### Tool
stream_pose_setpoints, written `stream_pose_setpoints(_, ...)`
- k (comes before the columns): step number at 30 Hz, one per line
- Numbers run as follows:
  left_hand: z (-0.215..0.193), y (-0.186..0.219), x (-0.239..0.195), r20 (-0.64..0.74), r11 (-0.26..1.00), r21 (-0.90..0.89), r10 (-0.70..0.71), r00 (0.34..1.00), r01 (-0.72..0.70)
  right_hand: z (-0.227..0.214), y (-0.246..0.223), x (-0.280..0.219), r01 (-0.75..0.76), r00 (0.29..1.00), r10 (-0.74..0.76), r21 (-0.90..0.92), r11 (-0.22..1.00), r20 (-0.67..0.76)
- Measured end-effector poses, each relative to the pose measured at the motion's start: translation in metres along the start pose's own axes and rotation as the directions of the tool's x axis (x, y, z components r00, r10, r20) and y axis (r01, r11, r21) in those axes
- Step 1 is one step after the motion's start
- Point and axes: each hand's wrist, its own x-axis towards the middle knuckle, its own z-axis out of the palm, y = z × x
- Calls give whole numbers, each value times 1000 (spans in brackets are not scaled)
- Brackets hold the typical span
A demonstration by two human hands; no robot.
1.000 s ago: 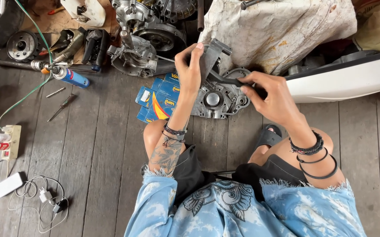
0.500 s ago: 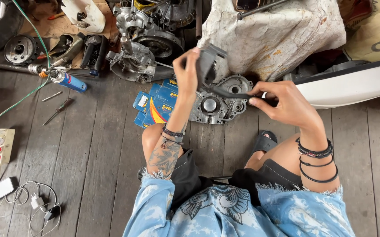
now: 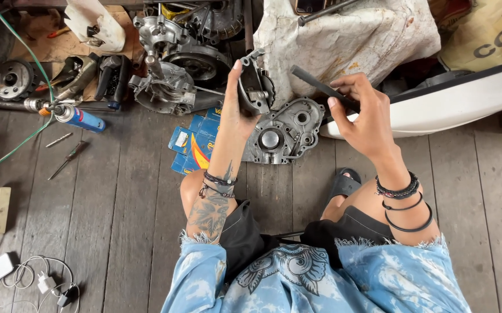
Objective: Assembling a motorcycle engine by installing a piston into the engine casing and aligning it with a tool.
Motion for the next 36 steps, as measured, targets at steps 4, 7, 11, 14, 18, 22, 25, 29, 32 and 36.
stream_pose_setpoints(4, 12, -2, -5, -106, 950, 305, 96, 990, -60, 2, -20, -1, 48, 997, -42, -109, 993, 58)
stream_pose_setpoints(7, 20, 0, -12, -158, 903, 427, 121, 980, -43, 9, -17, -3, 109, 993, -99, -196, 975, 62)
stream_pose_setpoints(11, 12, -13, -11, -39, 771, 627, 170, 985, -108, 24, -9, -5, 209, 977, -190, -245, 947, 101)
stream_pose_setpoints(14, 17, -19, -20, 279, 585, 746, 160, 947, -318, 35, -4, -7, 227, 974, -219, -306, 925, 58)
stream_pose_setpoints(18, 30, -17, -29, -5, 741, 671, 51, 999, -34, 27, -4, -4, 231, 967, -254, -376, 897, -11)
stream_pose_setpoints(22, 34, -16, -25, -44, 790, 613, 43, 998, -7, 18, -3, 0, 237, 963, -269, -418, 877, -17)
stream_pose_setpoints(25, 8, -18, 0, -41, 873, 487, 32, 999, -8, -3, 20, 1, 197, 951, -284, -459, 866, -126)
stream_pose_setpoints(29, 7, 2, -6, -31, 905, 426, 22, 999, -7, -29, 15, 4, 184, 916, -316, -444, 877, -246)
stream_pose_setpoints(32, 7, 6, -10, -119, 956, 264, -95, 988, 124, -15, 14, -3, 199, 940, -287, -388, 900, -183)
stream_pose_setpoints(36, 2, -16, -11, -49, 870, 491, 87, 995, -52, 5, -1, -4, 252, 954, -291, -323, 912, -77)
